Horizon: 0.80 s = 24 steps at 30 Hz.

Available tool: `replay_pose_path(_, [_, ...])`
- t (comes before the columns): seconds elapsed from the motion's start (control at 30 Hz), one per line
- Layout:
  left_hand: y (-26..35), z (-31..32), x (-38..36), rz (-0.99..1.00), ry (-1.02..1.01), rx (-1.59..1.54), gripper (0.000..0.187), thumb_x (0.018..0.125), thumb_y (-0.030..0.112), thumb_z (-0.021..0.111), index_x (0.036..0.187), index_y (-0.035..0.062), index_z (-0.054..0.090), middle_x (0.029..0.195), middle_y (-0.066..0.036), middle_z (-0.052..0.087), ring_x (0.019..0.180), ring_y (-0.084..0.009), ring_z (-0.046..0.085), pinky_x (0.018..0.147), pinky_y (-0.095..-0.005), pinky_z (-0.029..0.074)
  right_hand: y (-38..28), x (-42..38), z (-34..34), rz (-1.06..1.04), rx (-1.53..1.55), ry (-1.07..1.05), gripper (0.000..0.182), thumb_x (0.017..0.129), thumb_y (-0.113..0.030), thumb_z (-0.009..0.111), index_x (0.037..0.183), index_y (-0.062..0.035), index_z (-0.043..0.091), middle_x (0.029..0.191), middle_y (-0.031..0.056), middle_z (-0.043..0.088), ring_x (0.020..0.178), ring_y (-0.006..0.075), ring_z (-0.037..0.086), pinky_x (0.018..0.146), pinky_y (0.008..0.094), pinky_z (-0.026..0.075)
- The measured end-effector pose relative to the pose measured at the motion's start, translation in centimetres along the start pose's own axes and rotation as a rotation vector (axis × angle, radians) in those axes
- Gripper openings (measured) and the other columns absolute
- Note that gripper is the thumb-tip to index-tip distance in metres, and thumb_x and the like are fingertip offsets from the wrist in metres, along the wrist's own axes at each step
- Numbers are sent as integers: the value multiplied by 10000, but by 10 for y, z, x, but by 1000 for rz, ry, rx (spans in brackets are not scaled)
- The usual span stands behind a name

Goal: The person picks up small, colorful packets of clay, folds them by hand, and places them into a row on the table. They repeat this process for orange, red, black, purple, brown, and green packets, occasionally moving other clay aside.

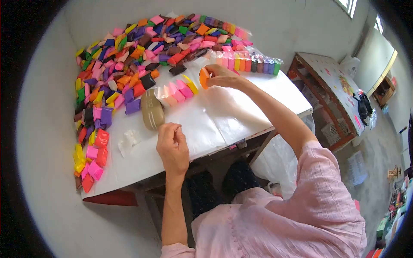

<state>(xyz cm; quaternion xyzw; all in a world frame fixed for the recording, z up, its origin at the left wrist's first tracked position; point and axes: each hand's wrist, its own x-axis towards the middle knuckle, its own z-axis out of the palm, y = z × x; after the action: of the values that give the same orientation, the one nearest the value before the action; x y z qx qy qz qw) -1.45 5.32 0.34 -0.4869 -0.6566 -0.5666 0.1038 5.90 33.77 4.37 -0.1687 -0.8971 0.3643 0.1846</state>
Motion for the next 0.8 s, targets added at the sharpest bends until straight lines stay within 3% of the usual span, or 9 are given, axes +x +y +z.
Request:
replay_pose_path(0.07, [-5,1,0,58,13,54,70,886,-13,550,929,-31,603,891,-115,602,754,-219,588,633,-319,470,5,18,1,51,-109,-20,282,724,-195,628,951,-30,594,917,55,617,852,140,569,734,299,459])
replay_pose_path(0.13, [-4,3,-2,74,24,71,70,887,-12,548,928,-33,600,885,-122,601,749,-231,590,635,-326,474,-3,21,2,99,-128,-89,327,731,-210,619,997,-20,606,949,76,632,871,160,582,759,308,465])
replay_pose_path(0.27, [0,4,-3,57,-7,69,89,844,-55,547,928,-51,578,906,-182,584,843,-362,573,748,-413,467,6,32,10,20,-201,-46,436,737,-222,612,1119,-12,625,1036,112,658,936,203,611,807,334,480])
replay_pose_path(0.37, [-1,6,-3,84,-12,103,97,842,-53,553,936,-52,576,901,-180,579,841,-362,569,745,-420,464,4,32,11,47,-252,-73,499,748,-235,616,1198,-19,616,1092,123,659,990,212,619,836,342,485])
replay_pose_path(0.8, [-3,9,-5,114,3,164,105,832,-48,566,936,-57,582,896,-180,581,835,-366,568,737,-428,463,6,15,21,-38,-135,82,449,778,-233,656,1161,-1,621,1062,137,679,898,214,659,794,332,510])
